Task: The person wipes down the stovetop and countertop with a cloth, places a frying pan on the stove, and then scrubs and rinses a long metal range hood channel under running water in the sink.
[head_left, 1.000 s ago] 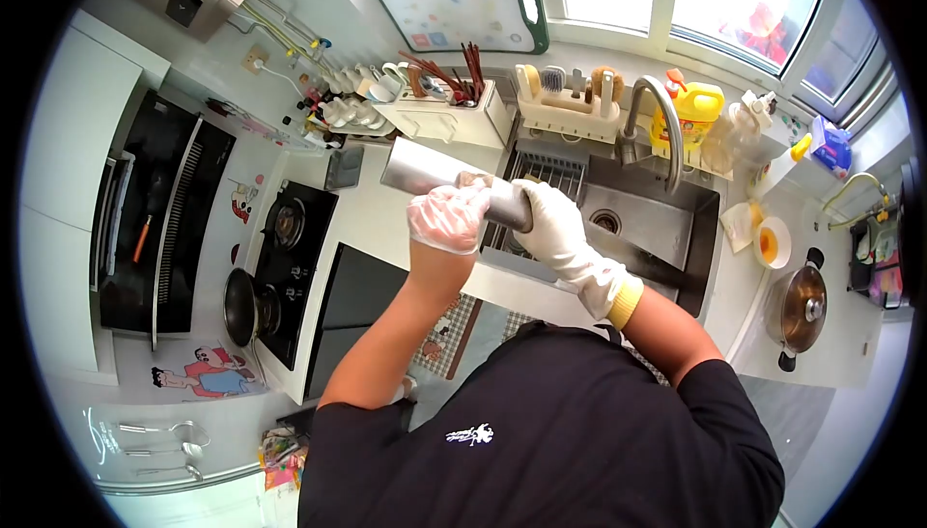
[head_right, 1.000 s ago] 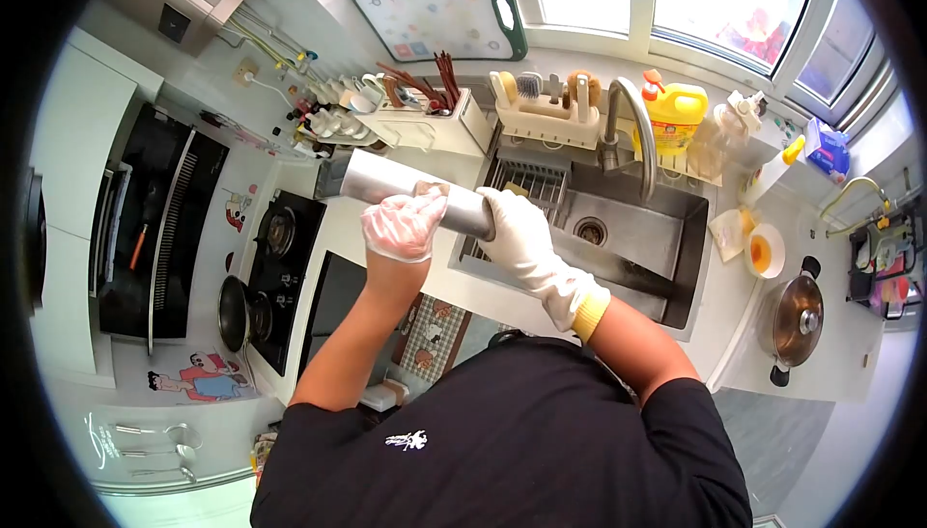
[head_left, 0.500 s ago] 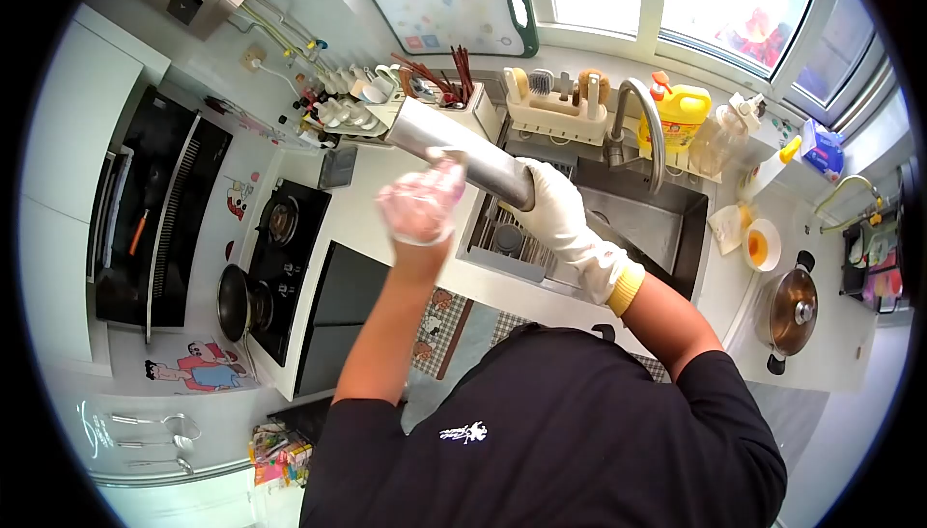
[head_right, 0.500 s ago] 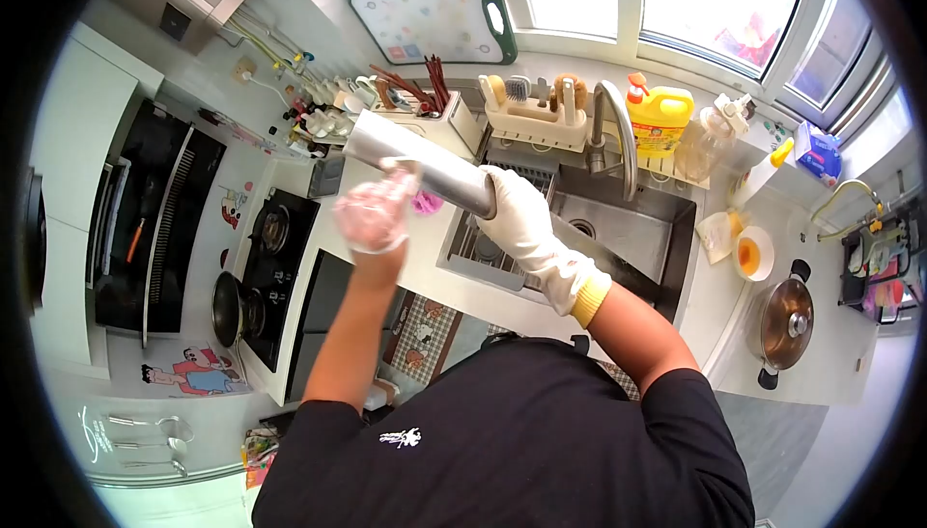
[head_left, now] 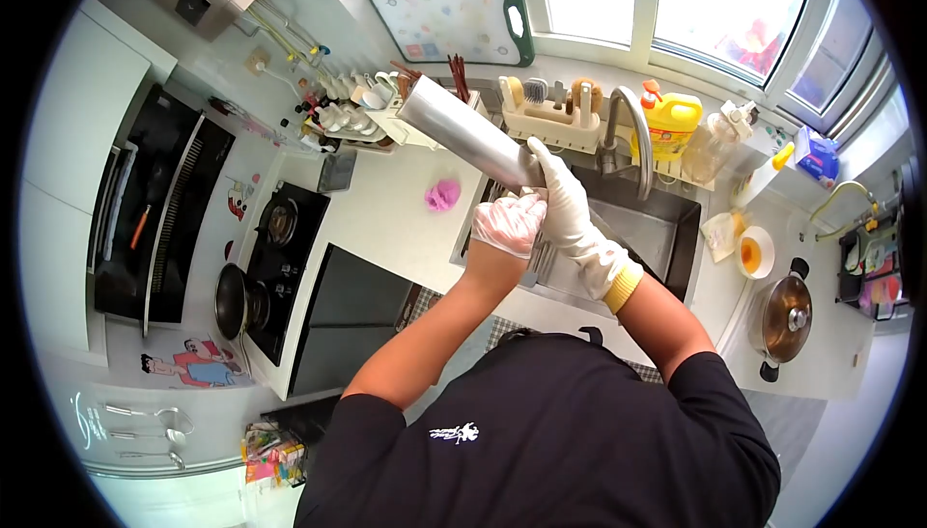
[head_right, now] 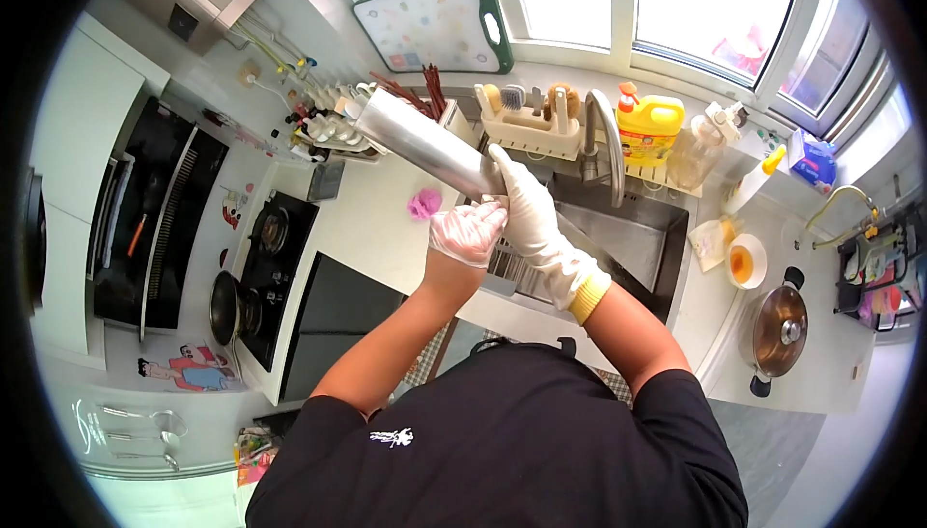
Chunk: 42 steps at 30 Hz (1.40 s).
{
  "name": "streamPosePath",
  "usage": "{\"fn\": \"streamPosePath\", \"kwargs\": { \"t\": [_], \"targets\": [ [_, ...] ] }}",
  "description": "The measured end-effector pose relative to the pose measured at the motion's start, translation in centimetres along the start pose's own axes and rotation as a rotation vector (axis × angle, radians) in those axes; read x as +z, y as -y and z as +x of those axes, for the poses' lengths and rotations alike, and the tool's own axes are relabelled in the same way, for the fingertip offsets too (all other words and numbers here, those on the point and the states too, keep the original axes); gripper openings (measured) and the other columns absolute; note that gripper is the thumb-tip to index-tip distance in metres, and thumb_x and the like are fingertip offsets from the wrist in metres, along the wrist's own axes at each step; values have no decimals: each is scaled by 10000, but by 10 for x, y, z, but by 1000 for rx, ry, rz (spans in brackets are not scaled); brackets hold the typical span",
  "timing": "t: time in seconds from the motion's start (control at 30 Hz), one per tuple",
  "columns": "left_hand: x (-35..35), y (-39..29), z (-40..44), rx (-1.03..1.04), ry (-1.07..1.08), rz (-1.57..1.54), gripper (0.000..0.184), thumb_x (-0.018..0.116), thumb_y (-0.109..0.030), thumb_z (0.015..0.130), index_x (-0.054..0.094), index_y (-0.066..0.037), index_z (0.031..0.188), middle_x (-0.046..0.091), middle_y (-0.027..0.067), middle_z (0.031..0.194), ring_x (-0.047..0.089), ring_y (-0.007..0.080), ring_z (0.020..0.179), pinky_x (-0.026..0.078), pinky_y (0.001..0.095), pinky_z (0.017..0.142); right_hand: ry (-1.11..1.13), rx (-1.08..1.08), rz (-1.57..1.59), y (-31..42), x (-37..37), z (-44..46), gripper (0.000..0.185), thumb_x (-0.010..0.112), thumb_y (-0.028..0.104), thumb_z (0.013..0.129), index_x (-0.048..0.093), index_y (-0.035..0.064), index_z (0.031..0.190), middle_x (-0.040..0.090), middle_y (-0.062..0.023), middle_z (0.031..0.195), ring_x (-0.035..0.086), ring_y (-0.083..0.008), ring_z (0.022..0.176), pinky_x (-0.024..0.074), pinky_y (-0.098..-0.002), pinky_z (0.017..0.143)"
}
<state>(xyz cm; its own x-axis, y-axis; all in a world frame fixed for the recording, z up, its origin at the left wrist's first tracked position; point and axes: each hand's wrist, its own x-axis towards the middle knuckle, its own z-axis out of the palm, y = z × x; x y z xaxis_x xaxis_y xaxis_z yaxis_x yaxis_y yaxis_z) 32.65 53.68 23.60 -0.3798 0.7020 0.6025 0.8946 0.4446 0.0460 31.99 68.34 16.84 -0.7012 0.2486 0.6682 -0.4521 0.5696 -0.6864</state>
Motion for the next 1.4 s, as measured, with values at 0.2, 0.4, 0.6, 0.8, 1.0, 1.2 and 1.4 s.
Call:
{"fn": "streamPosePath", "kwargs": {
  "t": [0.2,0.4,0.6,0.8,1.0,1.2,1.4],
  "targets": [
    [3,-6,-2,-24,45,-11,269,728,-97,827,729,-17,1084,742,139,1083,692,302,912,535,425,775,166,303,541,4,-14,2,593,584,-45,973,519,229,1495,547,-77,1256,626,-145,964,581,-255,849],
    [6,-17,-5,-108,-11,-110,320,766,-110,823,712,-45,1132,731,120,1135,686,294,981,517,426,842,175,341,621,-15,-10,-6,692,616,-99,917,507,244,1509,562,-93,1257,642,-151,965,589,-263,820],
    [12,-4,-11,-105,-127,-215,322,789,-84,804,681,-83,1107,711,87,1143,657,292,1040,502,426,877,72,-27,44,5,-26,6,744,743,-51,806,519,140,1489,641,-123,1162,659,-245,1045,545,-333,901],
    [37,-12,-18,-399,-293,-384,343,774,-15,831,627,-54,1138,650,71,1087,627,232,1000,504,359,893,87,6,28,5,-29,7,794,799,54,761,501,171,1487,651,-159,1197,673,-347,1035,543,-390,912],
    [69,9,-25,-1097,-320,-1112,342,733,-67,938,569,-28,1236,598,23,1069,566,115,989,479,264,898,100,60,160,-15,-11,-3,868,840,-20,695,506,152,1478,647,-139,1237,674,-315,1081,542,-356,955],
    [47,20,-8,-1072,-116,-1237,259,735,-91,949,659,-2,1180,710,58,1069,644,127,937,507,268,860,209,-100,329,-3,-27,-3,756,850,-17,738,547,82,1424,618,-125,1311,635,-268,1180,496,-352,1039],
    [52,19,-14,-1087,-110,-1080,213,756,-133,945,696,-9,1108,725,41,1029,631,118,931,489,289,884,-47,452,561,-19,-45,-44,330,529,-49,973,642,59,1264,614,-14,923,605,-64,672,529,-222,659]
  ]
}}
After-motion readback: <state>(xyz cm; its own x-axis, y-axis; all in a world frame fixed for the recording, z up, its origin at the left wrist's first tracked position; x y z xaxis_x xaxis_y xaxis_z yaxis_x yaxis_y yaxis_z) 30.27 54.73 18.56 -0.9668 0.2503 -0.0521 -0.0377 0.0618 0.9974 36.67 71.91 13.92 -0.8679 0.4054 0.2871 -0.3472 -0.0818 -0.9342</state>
